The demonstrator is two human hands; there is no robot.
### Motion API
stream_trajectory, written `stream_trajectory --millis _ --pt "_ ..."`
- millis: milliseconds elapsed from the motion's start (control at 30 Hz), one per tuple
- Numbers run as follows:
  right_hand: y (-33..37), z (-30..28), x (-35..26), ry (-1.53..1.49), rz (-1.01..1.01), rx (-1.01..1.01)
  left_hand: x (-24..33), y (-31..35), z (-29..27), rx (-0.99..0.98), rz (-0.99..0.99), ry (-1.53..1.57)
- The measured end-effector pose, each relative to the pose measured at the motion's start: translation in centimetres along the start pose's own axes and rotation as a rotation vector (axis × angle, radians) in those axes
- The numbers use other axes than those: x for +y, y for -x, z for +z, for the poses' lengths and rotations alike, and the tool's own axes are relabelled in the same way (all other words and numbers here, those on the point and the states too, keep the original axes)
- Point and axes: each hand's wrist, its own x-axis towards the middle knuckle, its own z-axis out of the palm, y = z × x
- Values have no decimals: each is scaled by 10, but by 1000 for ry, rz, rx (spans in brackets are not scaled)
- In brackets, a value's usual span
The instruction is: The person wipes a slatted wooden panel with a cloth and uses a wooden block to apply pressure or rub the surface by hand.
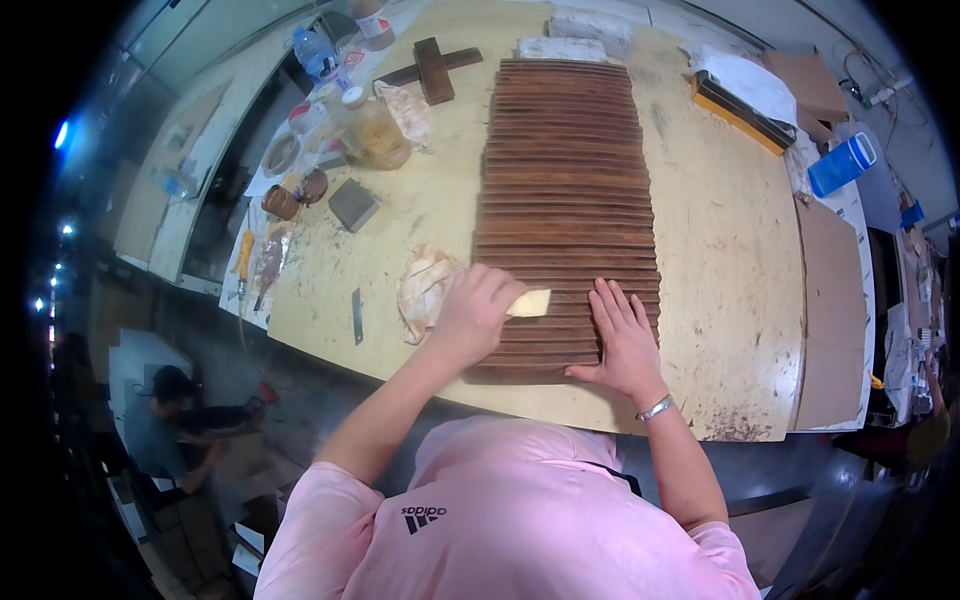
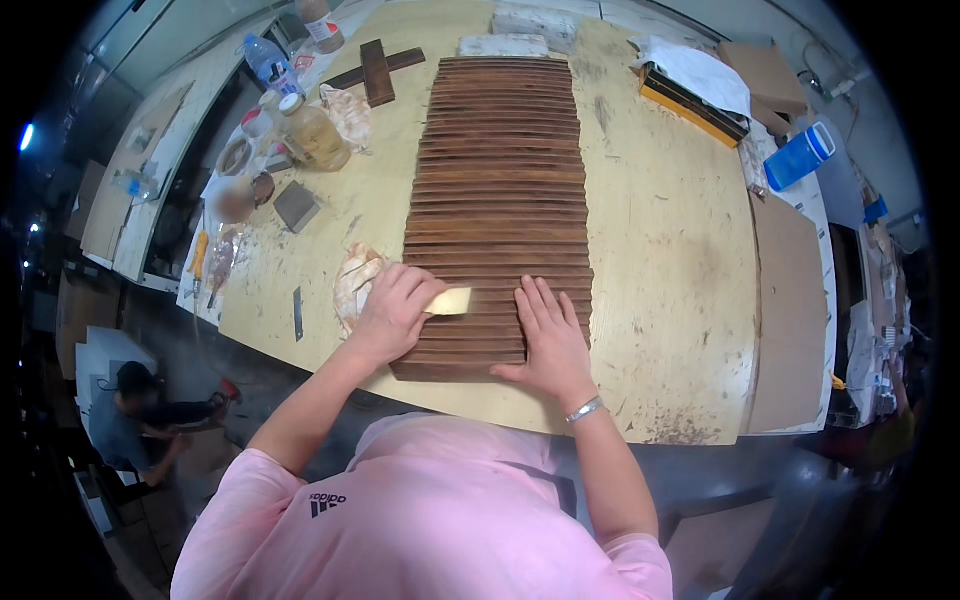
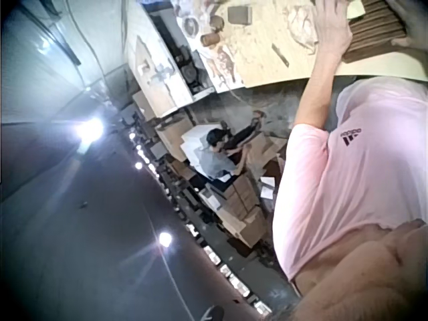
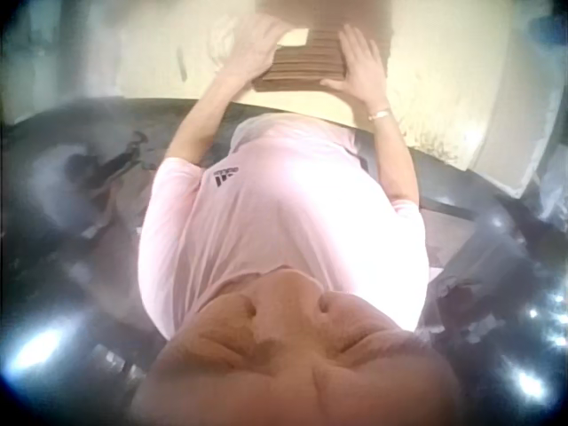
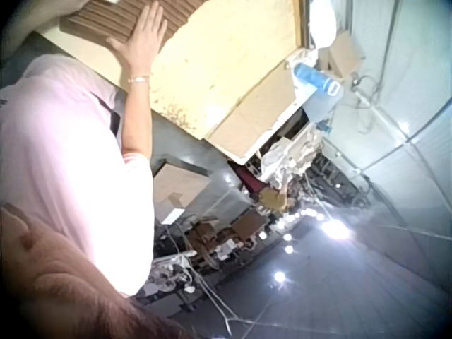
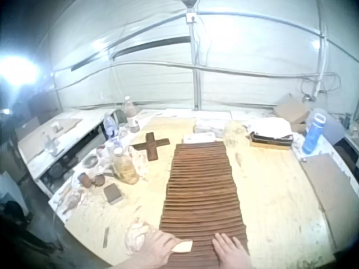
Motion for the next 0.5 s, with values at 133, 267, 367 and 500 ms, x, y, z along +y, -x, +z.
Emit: stream_trajectory --millis 133,267,367,500 --pt "1 -4 1 -15 17 -3 -21 22 -22 7 -97 -124" --pt "1 -1 2 -27 -7 10 -9 22 -30 59 -145 -147" --pt "1 -4 4 -47 -7 3 18 -2 -11 19 -56 -71" --pt "4 -4 6 -66 2 14 -12 21 -24 17 -143 -258"
